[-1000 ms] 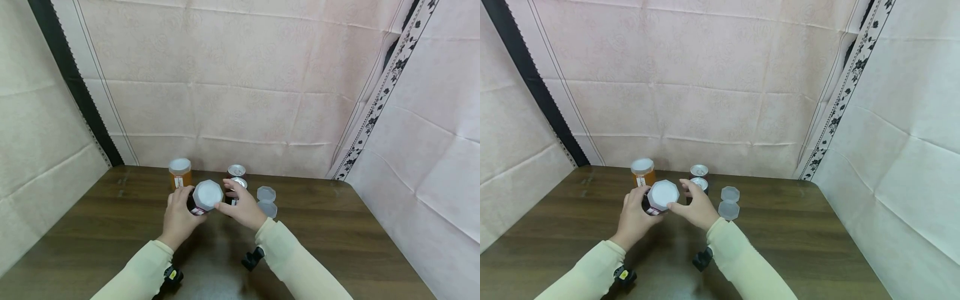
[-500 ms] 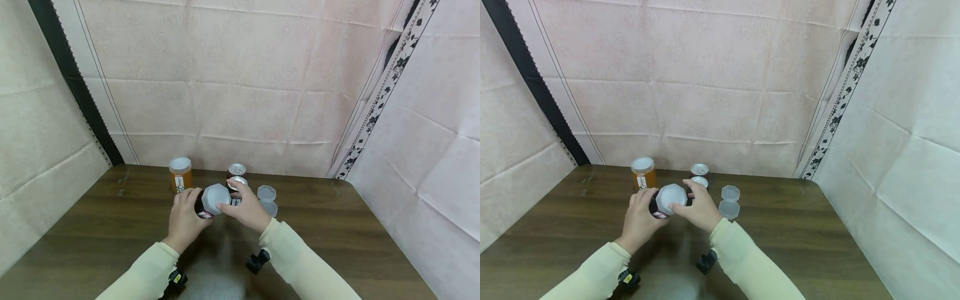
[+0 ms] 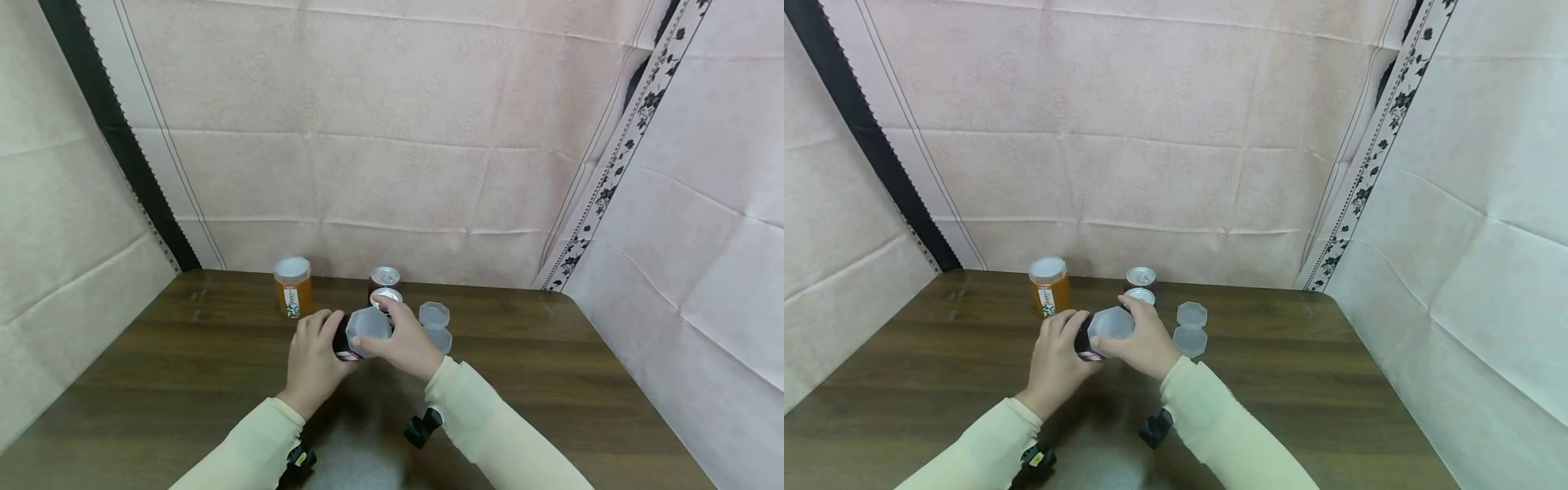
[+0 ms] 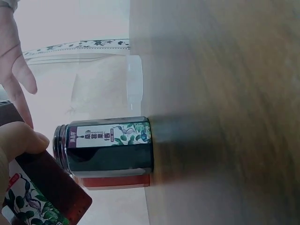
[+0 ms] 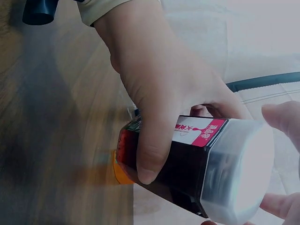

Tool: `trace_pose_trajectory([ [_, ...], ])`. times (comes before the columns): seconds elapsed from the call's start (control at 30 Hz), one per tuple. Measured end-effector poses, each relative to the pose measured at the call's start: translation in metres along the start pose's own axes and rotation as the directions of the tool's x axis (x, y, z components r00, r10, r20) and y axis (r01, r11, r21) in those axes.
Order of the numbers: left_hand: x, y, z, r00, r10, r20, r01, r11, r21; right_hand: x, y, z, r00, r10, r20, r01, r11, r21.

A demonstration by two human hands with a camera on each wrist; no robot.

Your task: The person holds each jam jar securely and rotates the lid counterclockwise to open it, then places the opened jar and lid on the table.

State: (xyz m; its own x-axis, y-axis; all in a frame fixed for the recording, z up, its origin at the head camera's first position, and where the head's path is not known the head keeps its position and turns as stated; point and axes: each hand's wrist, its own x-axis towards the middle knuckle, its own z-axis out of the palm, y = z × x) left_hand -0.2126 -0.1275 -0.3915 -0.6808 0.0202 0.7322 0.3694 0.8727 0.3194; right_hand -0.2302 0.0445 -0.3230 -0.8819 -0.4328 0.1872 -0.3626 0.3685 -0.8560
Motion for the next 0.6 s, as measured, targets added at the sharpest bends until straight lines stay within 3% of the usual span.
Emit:
trace_pose_trajectory([
  [0.33,-0.0031,0.0038,0.0075,0.997,0.072,-0.043,-0.069,0.996,0.050,-0.0030,-0.0040,-0.0008,0.998,0.062,-0.021,-0.065,0.989,-0.134],
  [0.6,-0.0044,0.0059,0.0105,0.991,0.115,-0.073,-0.109,0.991,0.081,-0.0023,0.0003,0.0029,0.998,0.059,-0.022,-0.062,0.991,-0.120],
])
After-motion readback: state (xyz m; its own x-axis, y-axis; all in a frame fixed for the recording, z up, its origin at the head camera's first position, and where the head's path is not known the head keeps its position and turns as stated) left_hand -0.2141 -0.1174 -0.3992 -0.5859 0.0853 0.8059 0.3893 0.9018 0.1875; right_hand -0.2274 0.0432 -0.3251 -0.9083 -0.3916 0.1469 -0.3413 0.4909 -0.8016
